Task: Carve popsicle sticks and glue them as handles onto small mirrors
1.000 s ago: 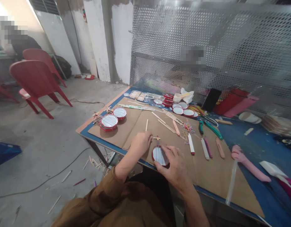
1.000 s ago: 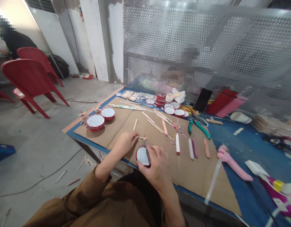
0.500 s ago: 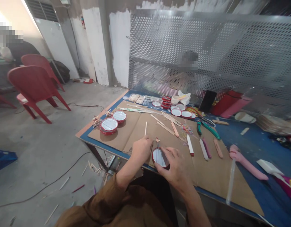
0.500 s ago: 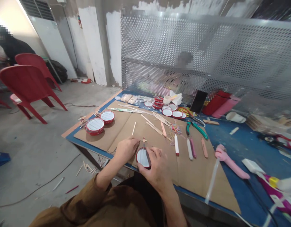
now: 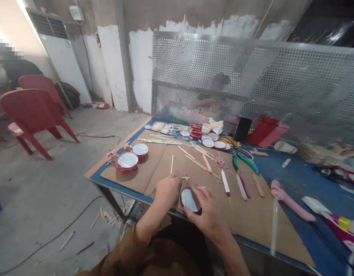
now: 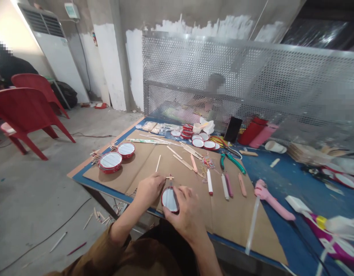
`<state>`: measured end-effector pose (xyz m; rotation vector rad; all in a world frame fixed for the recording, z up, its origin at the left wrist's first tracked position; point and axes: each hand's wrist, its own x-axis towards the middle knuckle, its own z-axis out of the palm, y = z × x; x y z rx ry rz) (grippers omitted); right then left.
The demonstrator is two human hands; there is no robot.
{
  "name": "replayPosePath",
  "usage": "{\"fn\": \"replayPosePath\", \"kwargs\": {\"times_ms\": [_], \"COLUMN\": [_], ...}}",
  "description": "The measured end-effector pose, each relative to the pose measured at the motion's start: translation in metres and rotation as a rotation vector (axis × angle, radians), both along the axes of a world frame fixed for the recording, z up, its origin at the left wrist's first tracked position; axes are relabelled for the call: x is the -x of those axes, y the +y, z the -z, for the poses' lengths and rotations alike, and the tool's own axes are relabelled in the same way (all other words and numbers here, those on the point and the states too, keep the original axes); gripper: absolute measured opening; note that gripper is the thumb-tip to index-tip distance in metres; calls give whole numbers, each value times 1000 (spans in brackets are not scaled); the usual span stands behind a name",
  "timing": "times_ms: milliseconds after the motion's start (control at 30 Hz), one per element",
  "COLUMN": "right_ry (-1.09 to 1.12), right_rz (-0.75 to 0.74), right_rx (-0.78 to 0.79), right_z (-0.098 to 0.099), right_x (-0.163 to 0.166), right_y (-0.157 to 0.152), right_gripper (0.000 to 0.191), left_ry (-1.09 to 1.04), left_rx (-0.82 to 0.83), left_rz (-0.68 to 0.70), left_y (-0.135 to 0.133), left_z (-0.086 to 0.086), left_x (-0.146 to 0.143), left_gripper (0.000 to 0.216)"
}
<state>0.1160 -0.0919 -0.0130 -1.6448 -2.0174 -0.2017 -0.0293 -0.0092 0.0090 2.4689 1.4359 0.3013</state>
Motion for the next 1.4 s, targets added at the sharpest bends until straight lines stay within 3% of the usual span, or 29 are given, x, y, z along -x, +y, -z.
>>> {"fn": "replayPosePath", "kwargs": {"times_ms": [267,600,767,900,1067,1200,1400], "right_ry": [-35,-33,-19,-7,25,35,26], "right_rz": [-4,15,23,26,30,17,38], "right_rx": [-53,5,-7,13,43,61,77], "right_z": [2,4,5,5,3,1,2], "right_x": [-1,-1,-1,0,0,0,0], "right_y": [1,0,0,-1,-1,-3,-4], "right_gripper": [47,48,48,49,49,52,66], "left_ry": [-9,-52,-347,-676,-1003,-1060,-972], "left_rx": [-19,-5,33,106,112,198,96], "left_rz": [-5,9,0,-102,-213,-167,-100], "left_y": [0,4,11,10,11,12,9], "left_z": [3,2,10,16,19,19,16], "left_x": [0,1,6,12,15,17,17], "left_gripper": [28,30,29,33,11,22,25]}}
